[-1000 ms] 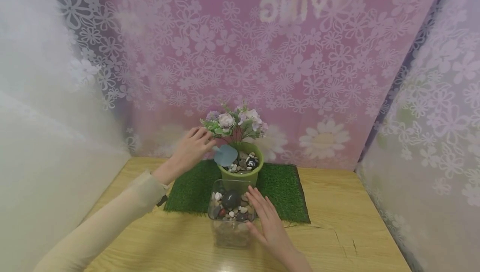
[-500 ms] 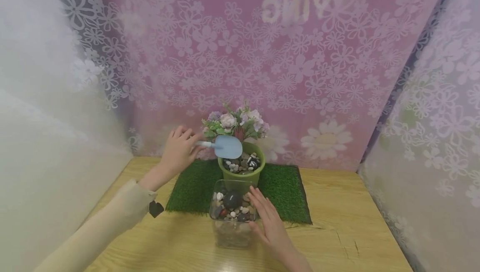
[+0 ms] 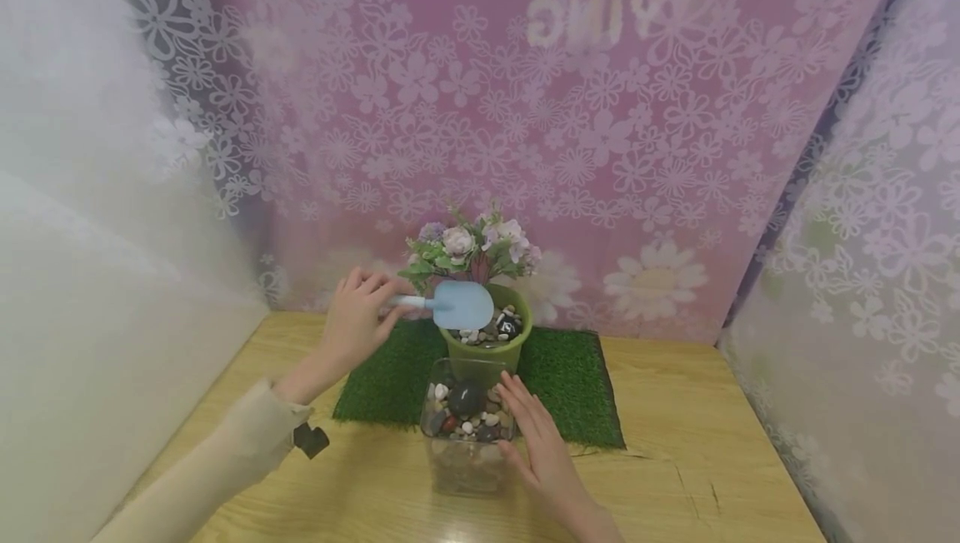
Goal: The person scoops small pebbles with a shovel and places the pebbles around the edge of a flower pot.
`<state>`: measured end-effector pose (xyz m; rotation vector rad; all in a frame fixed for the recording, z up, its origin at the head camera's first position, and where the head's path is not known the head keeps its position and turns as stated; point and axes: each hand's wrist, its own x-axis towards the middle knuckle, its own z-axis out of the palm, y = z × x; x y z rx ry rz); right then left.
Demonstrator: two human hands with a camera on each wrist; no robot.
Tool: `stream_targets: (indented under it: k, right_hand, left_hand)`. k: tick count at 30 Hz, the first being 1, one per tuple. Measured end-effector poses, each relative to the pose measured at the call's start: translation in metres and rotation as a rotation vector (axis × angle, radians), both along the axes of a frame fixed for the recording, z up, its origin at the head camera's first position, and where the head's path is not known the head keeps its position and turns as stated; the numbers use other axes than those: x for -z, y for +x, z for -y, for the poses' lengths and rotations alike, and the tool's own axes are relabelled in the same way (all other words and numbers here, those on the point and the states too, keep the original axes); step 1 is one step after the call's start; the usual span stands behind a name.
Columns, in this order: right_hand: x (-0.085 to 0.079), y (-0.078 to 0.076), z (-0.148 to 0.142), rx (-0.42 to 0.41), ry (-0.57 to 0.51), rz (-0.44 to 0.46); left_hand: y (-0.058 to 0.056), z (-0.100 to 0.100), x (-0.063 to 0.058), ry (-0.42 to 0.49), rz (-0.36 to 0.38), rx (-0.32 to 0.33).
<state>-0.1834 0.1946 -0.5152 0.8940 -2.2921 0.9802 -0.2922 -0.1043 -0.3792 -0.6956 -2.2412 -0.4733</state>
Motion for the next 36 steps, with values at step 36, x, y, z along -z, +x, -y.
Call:
stream_targets:
  k: [36]
  right_hand:
    - [0.004, -0.001, 0.002, 0.005, -0.044, 0.028]
  left_hand:
    - [0.023, 0.034, 0.075, 0.355, 0.024, -0.161]
